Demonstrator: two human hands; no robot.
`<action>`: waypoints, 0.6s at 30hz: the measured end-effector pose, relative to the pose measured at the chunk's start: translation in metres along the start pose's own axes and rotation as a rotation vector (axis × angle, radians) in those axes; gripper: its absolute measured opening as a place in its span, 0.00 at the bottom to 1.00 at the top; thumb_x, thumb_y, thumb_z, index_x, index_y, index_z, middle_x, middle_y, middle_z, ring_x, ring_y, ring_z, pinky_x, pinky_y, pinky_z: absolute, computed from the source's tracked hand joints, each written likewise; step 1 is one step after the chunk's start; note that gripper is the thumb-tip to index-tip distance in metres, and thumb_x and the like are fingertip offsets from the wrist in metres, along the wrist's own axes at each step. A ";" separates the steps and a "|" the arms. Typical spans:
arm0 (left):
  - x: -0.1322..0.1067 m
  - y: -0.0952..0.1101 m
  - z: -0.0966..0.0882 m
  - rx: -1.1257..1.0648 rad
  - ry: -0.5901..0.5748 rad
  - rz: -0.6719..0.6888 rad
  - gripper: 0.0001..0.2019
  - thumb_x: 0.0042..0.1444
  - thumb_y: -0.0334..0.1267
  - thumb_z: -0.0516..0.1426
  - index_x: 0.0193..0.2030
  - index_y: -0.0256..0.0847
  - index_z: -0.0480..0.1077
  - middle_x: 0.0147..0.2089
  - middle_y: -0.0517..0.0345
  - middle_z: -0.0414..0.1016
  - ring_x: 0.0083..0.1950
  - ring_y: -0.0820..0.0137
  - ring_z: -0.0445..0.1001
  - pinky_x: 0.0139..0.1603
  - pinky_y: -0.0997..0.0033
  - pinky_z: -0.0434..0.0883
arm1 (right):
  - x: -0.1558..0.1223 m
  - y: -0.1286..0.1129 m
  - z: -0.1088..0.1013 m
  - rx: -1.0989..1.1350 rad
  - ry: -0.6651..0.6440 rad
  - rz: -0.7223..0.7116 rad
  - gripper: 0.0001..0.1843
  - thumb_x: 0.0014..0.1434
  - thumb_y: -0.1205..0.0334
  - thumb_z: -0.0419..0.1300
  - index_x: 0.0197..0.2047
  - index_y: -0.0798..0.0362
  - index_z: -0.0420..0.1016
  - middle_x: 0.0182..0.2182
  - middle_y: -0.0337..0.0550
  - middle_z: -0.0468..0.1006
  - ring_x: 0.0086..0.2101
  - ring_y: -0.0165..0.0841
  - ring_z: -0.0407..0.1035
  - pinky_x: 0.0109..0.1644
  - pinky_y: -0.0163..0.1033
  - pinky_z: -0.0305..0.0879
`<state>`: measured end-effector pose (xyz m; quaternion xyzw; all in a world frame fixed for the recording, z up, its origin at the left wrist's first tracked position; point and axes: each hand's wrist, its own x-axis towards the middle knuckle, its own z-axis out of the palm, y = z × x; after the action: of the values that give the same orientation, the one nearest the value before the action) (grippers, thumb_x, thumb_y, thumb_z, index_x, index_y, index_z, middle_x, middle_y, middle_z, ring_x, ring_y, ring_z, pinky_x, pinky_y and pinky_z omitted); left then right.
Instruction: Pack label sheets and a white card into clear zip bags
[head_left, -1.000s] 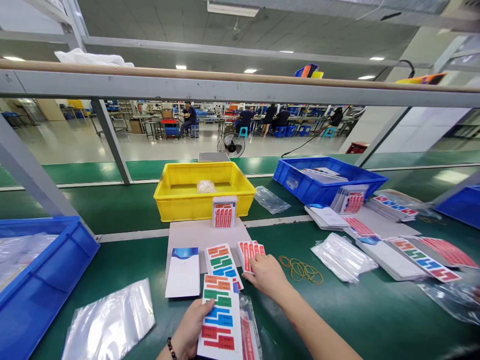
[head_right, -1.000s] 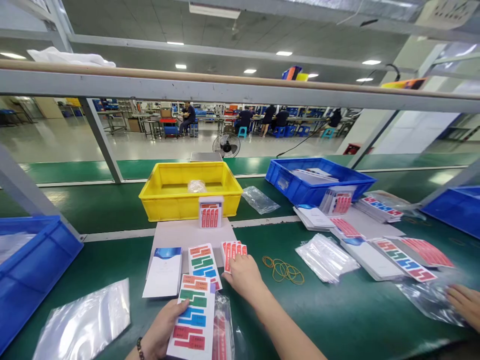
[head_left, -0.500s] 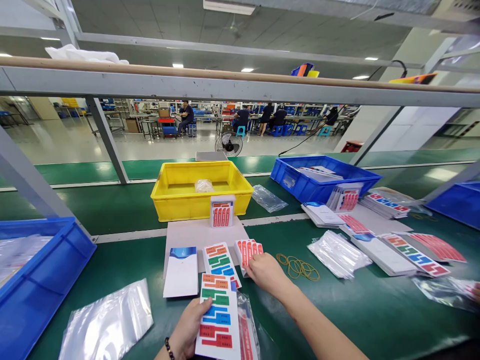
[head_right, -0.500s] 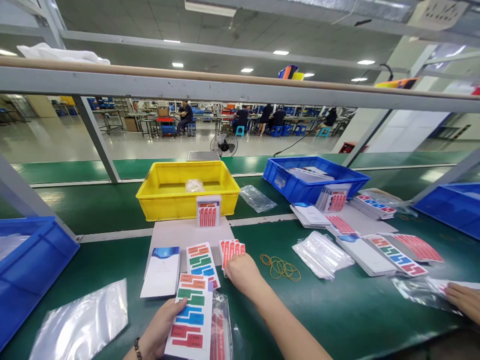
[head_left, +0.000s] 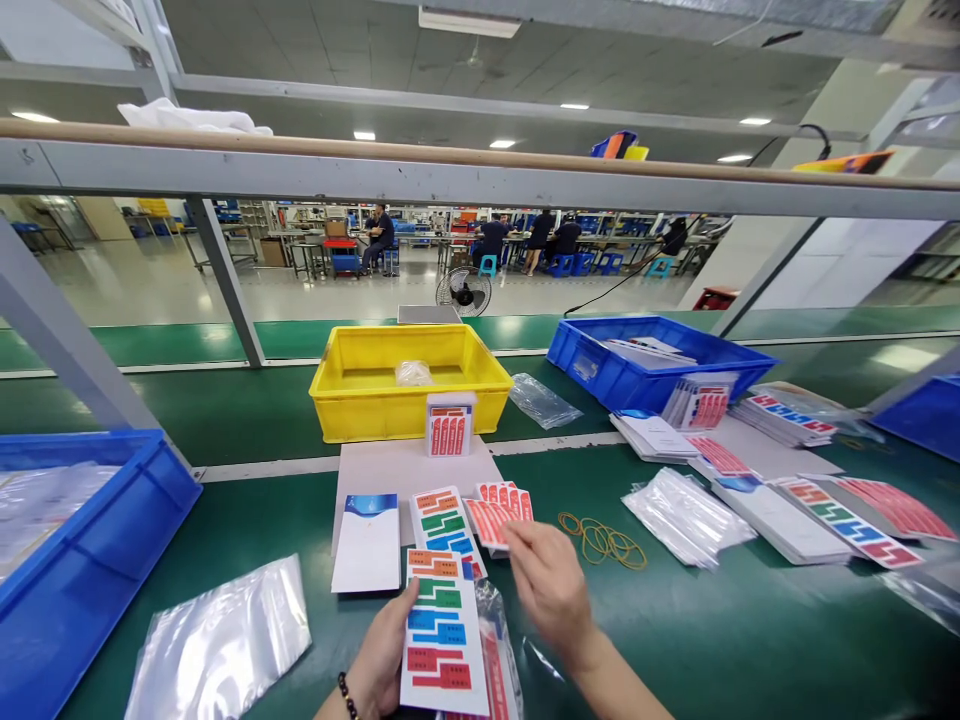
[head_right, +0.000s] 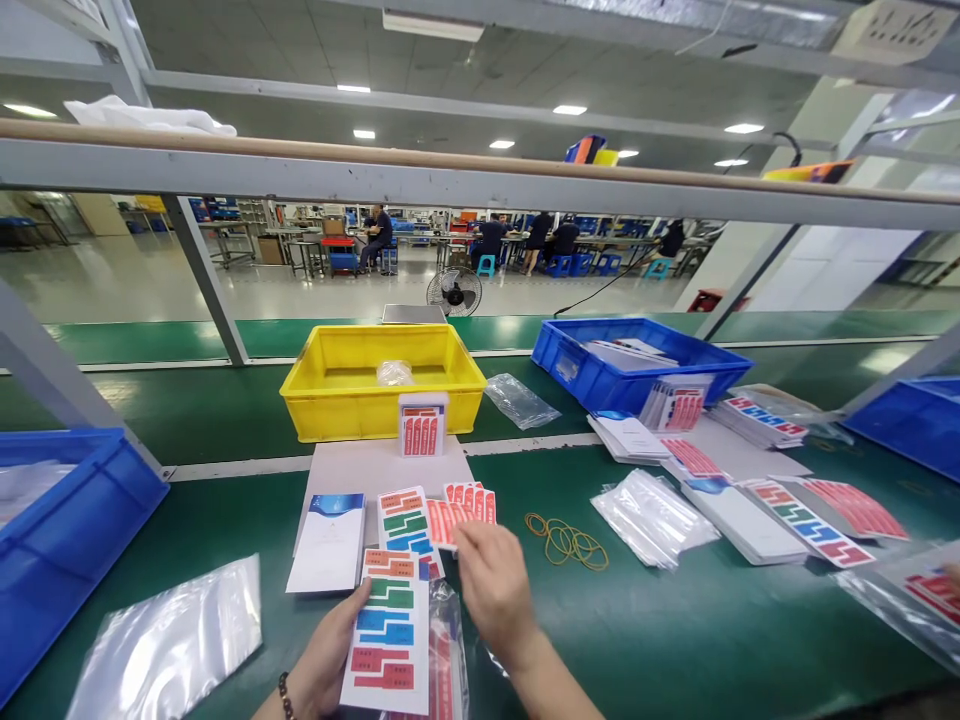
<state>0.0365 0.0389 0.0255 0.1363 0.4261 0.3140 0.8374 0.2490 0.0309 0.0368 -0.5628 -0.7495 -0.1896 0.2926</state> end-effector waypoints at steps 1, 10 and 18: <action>-0.001 0.000 0.001 -0.027 -0.002 0.007 0.17 0.52 0.43 0.58 0.38 0.28 0.71 0.32 0.43 0.81 0.36 0.56 0.79 0.42 0.57 0.74 | -0.003 -0.015 -0.004 0.077 0.093 -0.077 0.14 0.58 0.73 0.49 0.44 0.56 0.72 0.37 0.50 0.77 0.41 0.38 0.68 0.45 0.46 0.62; -0.001 -0.005 0.000 -0.031 -0.179 0.126 0.16 0.46 0.42 0.63 0.35 0.28 0.74 0.35 0.41 0.81 0.43 0.55 0.77 0.49 0.58 0.70 | -0.032 -0.091 0.013 0.309 0.059 -0.347 0.14 0.61 0.69 0.45 0.33 0.57 0.71 0.22 0.43 0.72 0.25 0.33 0.63 0.28 0.38 0.58; -0.003 -0.007 -0.003 0.046 -0.227 0.161 0.17 0.41 0.41 0.66 0.35 0.30 0.75 0.33 0.43 0.81 0.37 0.57 0.78 0.47 0.55 0.69 | -0.026 -0.055 0.002 0.697 -0.107 0.322 0.12 0.60 0.61 0.50 0.46 0.51 0.68 0.38 0.48 0.74 0.37 0.37 0.69 0.39 0.41 0.67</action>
<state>0.0360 0.0317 0.0224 0.2240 0.3236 0.3529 0.8488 0.2017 -0.0033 0.0212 -0.5493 -0.6852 0.1547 0.4526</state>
